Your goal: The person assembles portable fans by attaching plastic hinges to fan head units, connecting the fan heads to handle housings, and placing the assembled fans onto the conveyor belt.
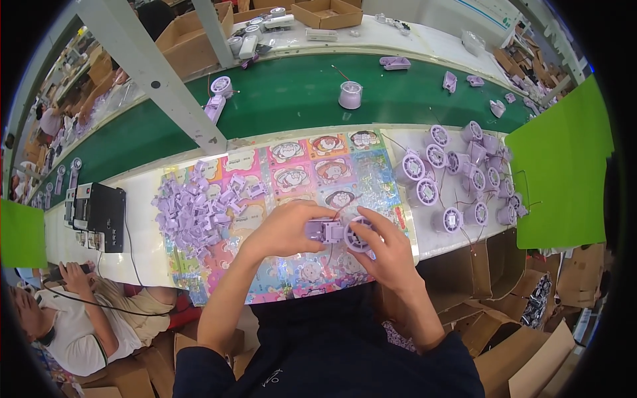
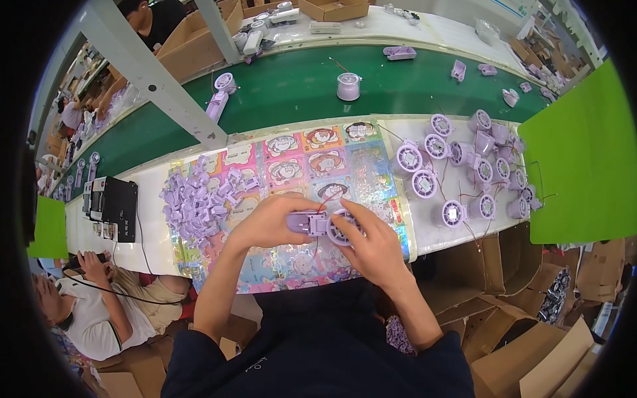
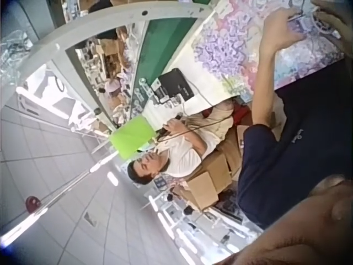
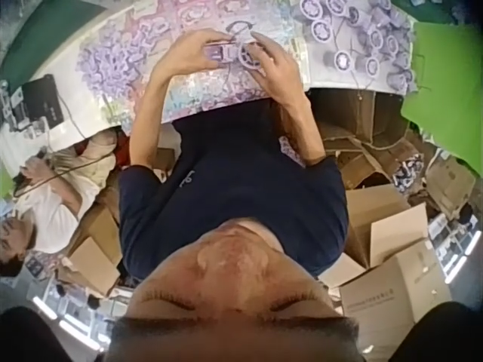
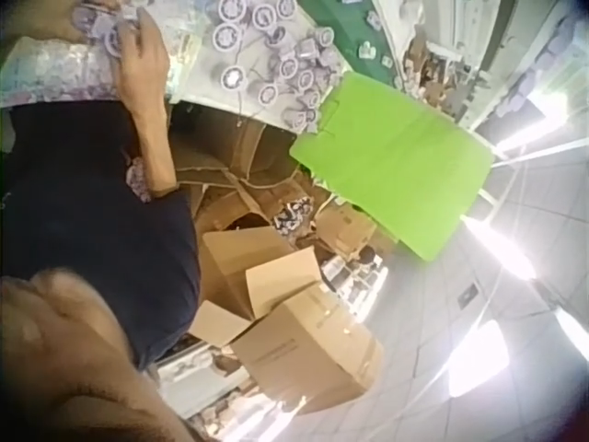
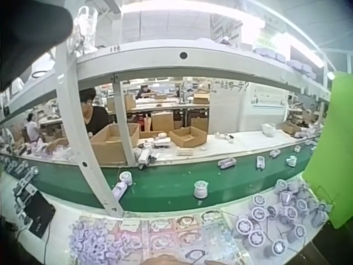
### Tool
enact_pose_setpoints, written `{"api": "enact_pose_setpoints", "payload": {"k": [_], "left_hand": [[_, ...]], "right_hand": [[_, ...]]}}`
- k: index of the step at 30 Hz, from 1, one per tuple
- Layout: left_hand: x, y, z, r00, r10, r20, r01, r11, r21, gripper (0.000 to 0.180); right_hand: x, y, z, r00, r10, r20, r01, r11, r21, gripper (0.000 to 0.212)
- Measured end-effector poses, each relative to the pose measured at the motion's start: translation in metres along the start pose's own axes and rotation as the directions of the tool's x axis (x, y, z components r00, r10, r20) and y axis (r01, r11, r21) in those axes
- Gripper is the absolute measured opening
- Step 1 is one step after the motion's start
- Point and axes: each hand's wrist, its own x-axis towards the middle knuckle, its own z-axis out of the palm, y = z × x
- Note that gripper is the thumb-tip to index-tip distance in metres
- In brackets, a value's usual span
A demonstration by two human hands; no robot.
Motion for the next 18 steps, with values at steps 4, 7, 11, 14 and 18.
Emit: {"api": "enact_pose_setpoints", "payload": {"k": [4, 7, 11, 14, 18], "left_hand": [[-0.001, 0.002, 0.000, 1.000, 0.019, 0.013, -0.019, 0.998, -0.061, 0.054], [0.000, 0.000, 0.003, 0.998, -0.069, 0.004, 0.069, 0.984, -0.166, 0.044], [-0.005, -0.003, 0.006, 0.988, -0.132, -0.086, 0.103, 0.954, -0.281, 0.035], [-0.007, -0.015, 0.006, 0.977, -0.175, -0.125, 0.117, 0.919, -0.377, 0.036], [0.000, -0.041, -0.030, 0.924, -0.239, -0.298, 0.041, 0.839, -0.543, 0.039]], "right_hand": [[0.002, -0.002, -0.002, 0.996, -0.069, 0.051, 0.074, 0.994, -0.086, 0.052], [0.004, 0.001, 0.002, 0.987, -0.161, -0.007, 0.159, 0.976, -0.151, 0.052], [0.014, 0.006, 0.009, 0.970, -0.236, -0.050, 0.223, 0.956, -0.191, 0.048], [0.021, 0.015, 0.028, 0.978, -0.143, -0.149, 0.151, 0.988, 0.042, 0.053], [0.035, 0.031, 0.089, 0.958, 0.254, -0.134, -0.214, 0.943, 0.254, 0.058]]}}
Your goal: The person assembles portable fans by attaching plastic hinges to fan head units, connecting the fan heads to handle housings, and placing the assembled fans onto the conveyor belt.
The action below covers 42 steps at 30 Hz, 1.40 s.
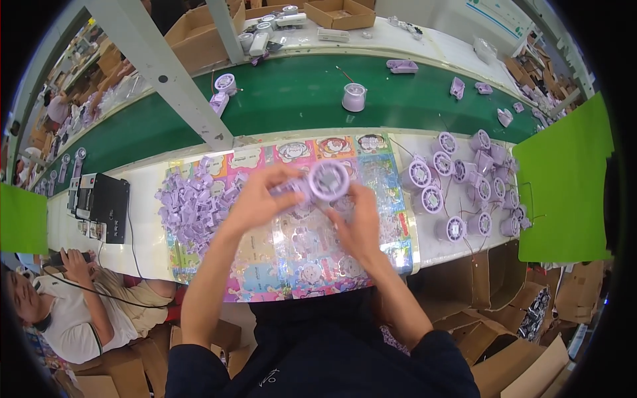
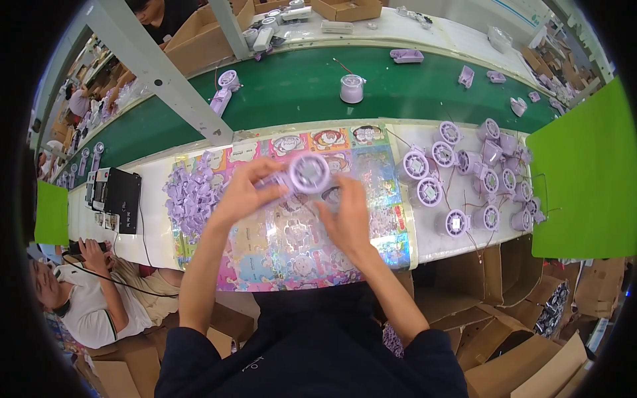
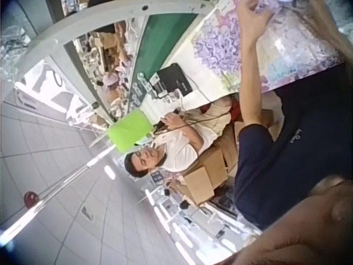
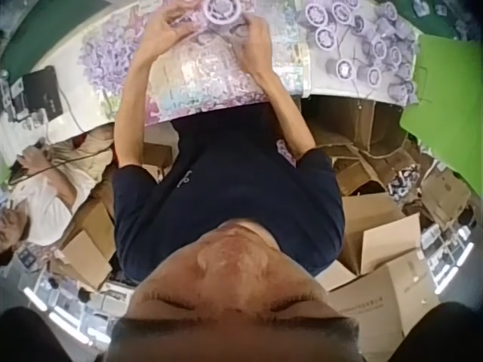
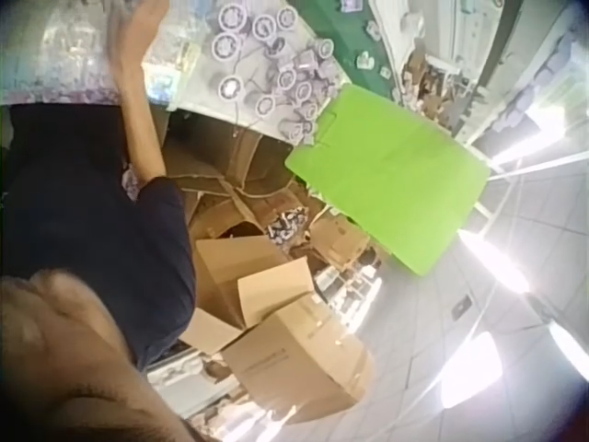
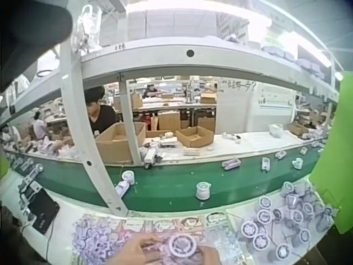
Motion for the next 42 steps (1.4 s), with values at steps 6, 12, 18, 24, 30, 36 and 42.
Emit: {"api": "enact_pose_setpoints", "payload": {"k": [6, 12, 18, 24, 30, 36, 42], "left_hand": [[0.089, 0.021, -0.042, 0.911, -0.061, -0.408, 0.129, 0.982, 0.139, 0.037], [0.175, -0.057, -0.105, 0.757, -0.207, -0.620, 0.458, 0.844, 0.278, 0.048], [0.227, -0.074, -0.100, 0.742, -0.136, -0.657, 0.508, 0.754, 0.417, 0.042], [0.247, -0.055, -0.072, 0.565, 0.472, -0.677, 0.339, 0.614, 0.712, 0.044], [0.262, -0.020, 0.014, 0.870, 0.470, -0.148, -0.250, 0.681, 0.688, 0.039], [0.254, -0.048, 0.061, 0.932, 0.310, 0.189, -0.290, 0.320, 0.902, 0.040], [0.220, -0.026, 0.040, 0.987, 0.124, 0.106, -0.161, 0.624, 0.764, 0.053]], "right_hand": [[0.042, -0.019, 0.082, 0.935, -0.285, 0.209, 0.278, 0.958, 0.066, 0.055], [0.051, -0.014, 0.102, 0.917, -0.350, 0.193, 0.326, 0.934, 0.146, 0.030], [0.056, -0.011, 0.089, 0.981, -0.115, 0.155, 0.053, 0.932, 0.358, 0.027], [0.063, -0.015, 0.086, 0.981, 0.056, 0.184, -0.134, 0.888, 0.441, 0.025], [0.059, -0.002, 0.097, 0.998, -0.023, 0.053, 0.001, 0.925, 0.381, 0.023], [0.061, -0.016, 0.096, 0.999, 0.051, -0.011, -0.038, 0.863, 0.503, 0.032], [0.058, 0.001, 0.096, 0.991, 0.095, -0.095, -0.039, 0.882, 0.470, 0.027]]}}
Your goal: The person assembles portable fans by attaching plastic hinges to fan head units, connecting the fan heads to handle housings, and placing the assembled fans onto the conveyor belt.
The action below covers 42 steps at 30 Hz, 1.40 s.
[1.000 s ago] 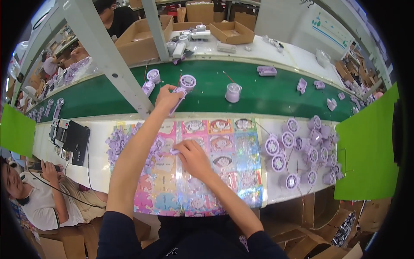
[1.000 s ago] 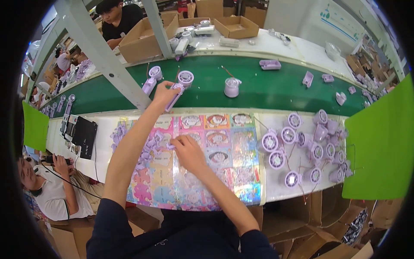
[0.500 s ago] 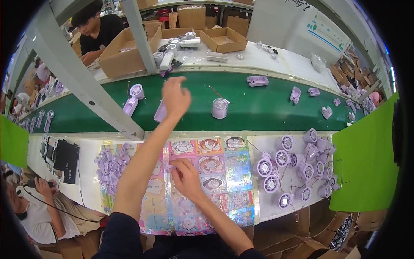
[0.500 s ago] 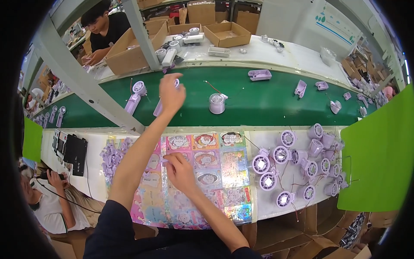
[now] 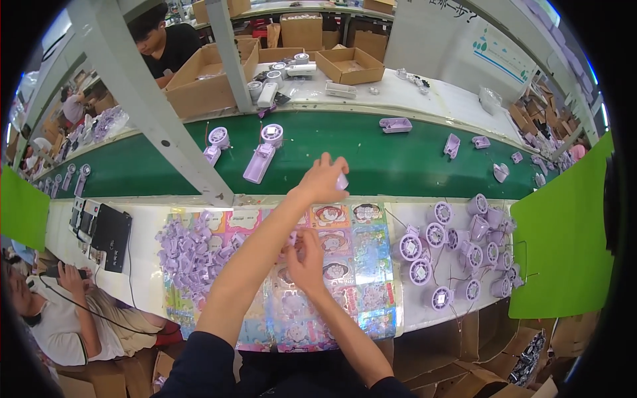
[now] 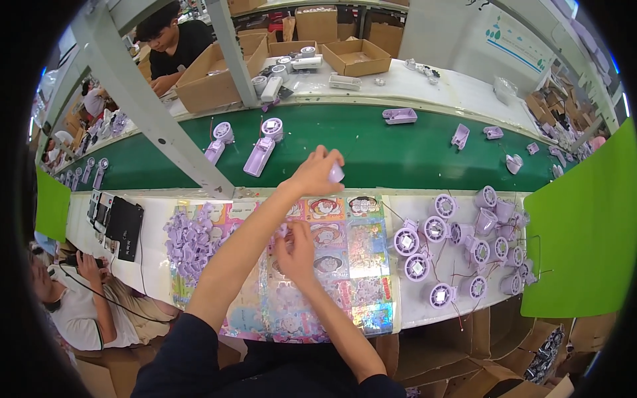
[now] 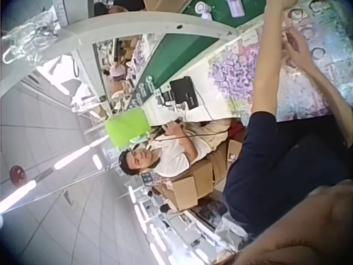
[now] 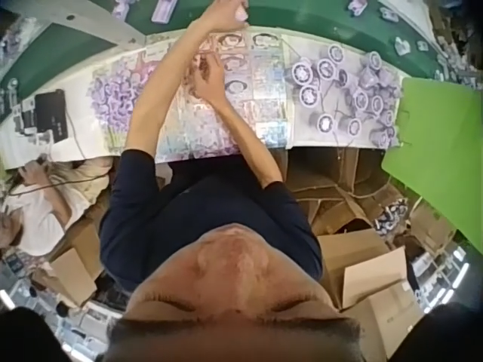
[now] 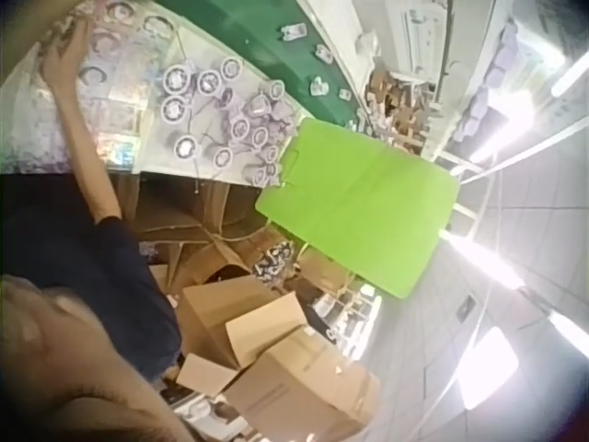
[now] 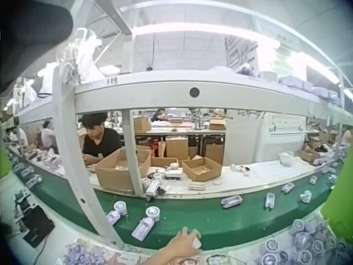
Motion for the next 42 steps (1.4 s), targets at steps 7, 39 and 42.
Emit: {"api": "enact_pose_setpoints", "payload": {"k": [7, 39, 42], "left_hand": [[-0.090, -0.036, -0.007, 0.957, -0.213, -0.195, 0.105, 0.887, -0.451, 0.063], [-0.172, -0.014, 0.003, 0.980, 0.017, 0.200, 0.137, 0.672, -0.728, 0.015], [-0.173, -0.014, 0.001, 0.984, -0.039, 0.172, 0.156, 0.648, -0.746, 0.017]], "right_hand": [[-0.025, -0.006, -0.013, 0.963, 0.145, -0.227, -0.119, 0.985, 0.128, 0.048], [-0.041, -0.019, -0.058, 0.990, 0.012, -0.139, -0.047, 0.967, -0.252, 0.048], [-0.039, -0.022, -0.056, 0.992, 0.011, -0.124, -0.041, 0.969, -0.242, 0.050]]}}
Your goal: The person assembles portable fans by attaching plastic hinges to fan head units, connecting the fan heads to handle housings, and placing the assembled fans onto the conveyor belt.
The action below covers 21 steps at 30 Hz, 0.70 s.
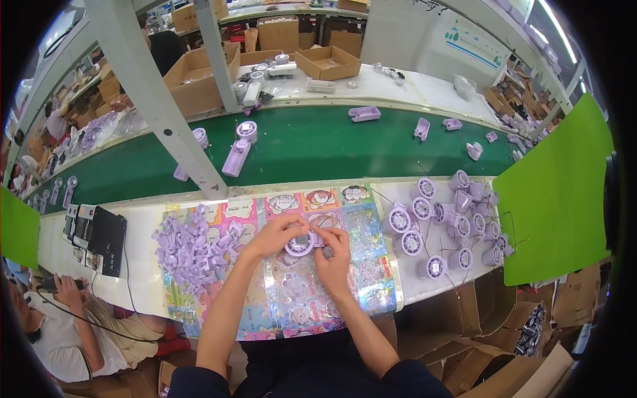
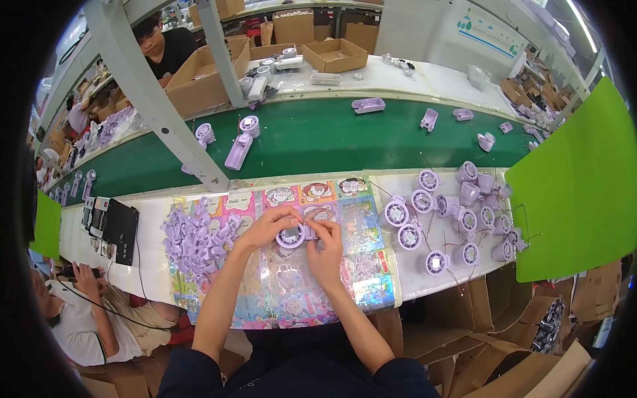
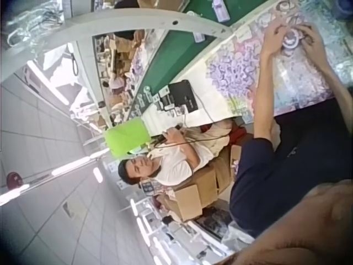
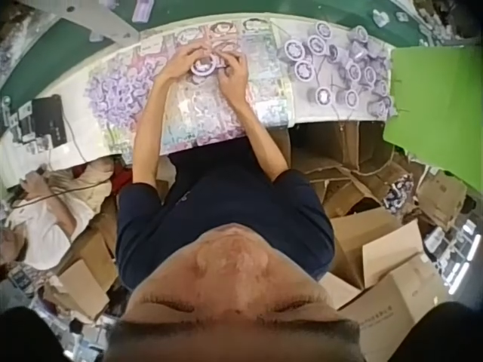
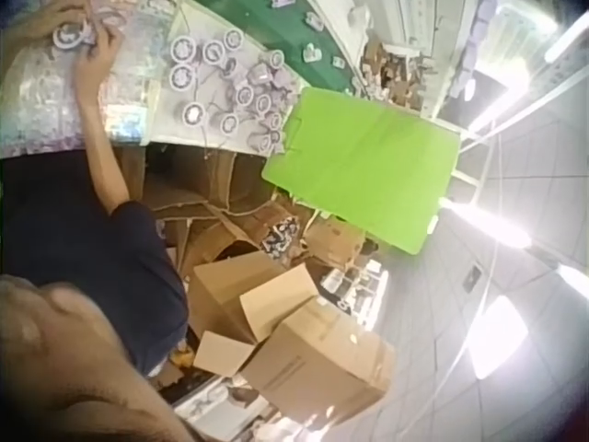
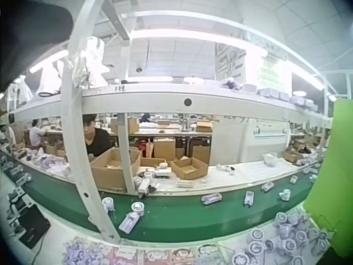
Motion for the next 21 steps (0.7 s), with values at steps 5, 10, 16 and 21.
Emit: {"api": "enact_pose_setpoints", "payload": {"k": [5, 10, 16, 21], "left_hand": [[0.001, 0.004, 0.000, 1.000, -0.003, 0.014, 0.004, 0.995, -0.098, 0.018], [0.002, -0.001, -0.003, 0.998, 0.065, 0.018, -0.063, 0.991, -0.120, 0.018], [-0.003, 0.019, 0.019, 0.993, -0.054, -0.104, 0.069, 0.987, 0.148, 0.026], [-0.001, 0.015, 0.027, 0.989, 0.007, -0.145, 0.037, 0.953, 0.300, 0.018]], "right_hand": [[0.002, 0.002, -0.004, 0.999, 0.024, 0.043, -0.030, 0.990, 0.140, 0.042], [0.001, 0.017, -0.005, 0.986, 0.080, 0.145, -0.123, 0.940, 0.318, 0.029], [-0.004, 0.021, -0.001, 0.979, 0.179, 0.100, -0.204, 0.892, 0.404, 0.038], [-0.002, 0.020, 0.001, 0.979, 0.171, 0.108, -0.201, 0.883, 0.424, 0.039]]}}
